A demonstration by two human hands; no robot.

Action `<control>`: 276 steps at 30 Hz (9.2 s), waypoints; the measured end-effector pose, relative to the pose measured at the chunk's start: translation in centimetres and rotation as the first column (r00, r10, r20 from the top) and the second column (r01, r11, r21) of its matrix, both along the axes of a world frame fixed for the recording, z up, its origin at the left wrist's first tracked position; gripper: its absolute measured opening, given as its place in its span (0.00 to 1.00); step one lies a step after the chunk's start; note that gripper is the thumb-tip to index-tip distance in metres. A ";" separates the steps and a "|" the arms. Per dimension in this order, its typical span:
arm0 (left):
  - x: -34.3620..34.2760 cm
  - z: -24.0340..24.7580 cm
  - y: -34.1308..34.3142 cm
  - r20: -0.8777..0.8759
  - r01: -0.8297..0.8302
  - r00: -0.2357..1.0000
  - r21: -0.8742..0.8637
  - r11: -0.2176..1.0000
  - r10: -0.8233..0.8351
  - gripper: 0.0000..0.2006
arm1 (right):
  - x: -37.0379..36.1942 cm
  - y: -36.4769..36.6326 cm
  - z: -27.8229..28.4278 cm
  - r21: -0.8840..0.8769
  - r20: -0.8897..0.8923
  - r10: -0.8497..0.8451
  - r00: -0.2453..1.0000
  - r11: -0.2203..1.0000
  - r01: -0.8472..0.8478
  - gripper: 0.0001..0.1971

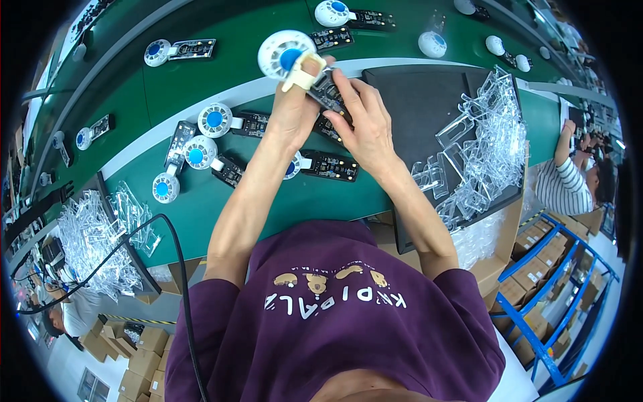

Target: Assembling LED light components by attaching light heads to circuit board bases on a factory assembly line.

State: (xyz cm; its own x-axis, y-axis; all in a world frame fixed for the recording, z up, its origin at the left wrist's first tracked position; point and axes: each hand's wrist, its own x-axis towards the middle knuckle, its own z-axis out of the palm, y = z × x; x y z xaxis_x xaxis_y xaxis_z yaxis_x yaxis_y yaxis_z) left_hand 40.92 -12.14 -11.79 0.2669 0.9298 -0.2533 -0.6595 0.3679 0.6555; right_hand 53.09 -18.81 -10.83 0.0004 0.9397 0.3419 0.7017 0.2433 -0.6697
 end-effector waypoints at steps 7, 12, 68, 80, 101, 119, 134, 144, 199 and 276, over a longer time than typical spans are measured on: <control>-0.2 1.4 -0.4 -0.095 -0.023 0.995 0.006 1.000 0.023 0.14 | -0.7 1.9 -1.1 -0.460 -0.503 -0.528 0.684 0.834 0.305 0.15; -0.4 1.7 0.0 -0.333 -0.129 0.915 0.295 0.947 0.229 0.13 | -2.1 3.7 -2.3 -0.366 -0.641 -0.508 0.575 0.861 0.352 0.20; -6.5 -0.7 4.5 -0.226 -0.139 0.961 0.108 0.984 0.160 0.26 | -3.3 9.6 -0.6 0.136 0.208 0.196 0.958 0.964 -0.226 0.29; -5.2 3.9 0.5 -0.386 -0.283 0.780 0.485 0.827 0.493 0.13 | -6.7 9.0 0.1 -0.354 -0.634 -0.368 0.680 0.920 0.168 0.19; -25.8 -4.5 16.1 -0.922 0.055 -0.378 0.071 0.996 0.087 0.38 | 0.1 19.9 -5.5 -0.087 0.791 0.326 0.519 0.898 -0.431 0.21; -12.8 -2.0 13.9 -0.428 -0.237 0.844 0.246 0.940 0.325 0.24 | 24.2 -4.0 -2.5 0.044 0.941 -0.175 0.291 0.913 0.406 0.20; 3.6 0.1 5.6 -0.077 0.016 0.997 0.111 0.994 -0.007 0.21 | 7.1 -0.2 4.2 -0.327 -0.028 -0.276 0.961 0.911 0.252 0.24; 2.8 1.8 2.9 -0.243 -0.236 0.931 0.170 0.957 0.273 0.23 | -1.4 2.4 1.0 0.105 0.333 -0.296 0.895 0.955 0.277 0.30; -4.3 -4.2 10.7 -0.830 -0.079 0.505 0.228 0.970 0.236 0.35 | 13.8 -4.9 -5.9 -0.489 0.014 -0.544 0.839 0.728 0.480 0.16; -35.5 -2.5 5.8 -0.949 -0.530 0.000 0.268 0.805 0.317 0.30 | -5.5 21.3 -8.4 -0.245 0.553 0.559 0.618 0.818 -0.520 0.23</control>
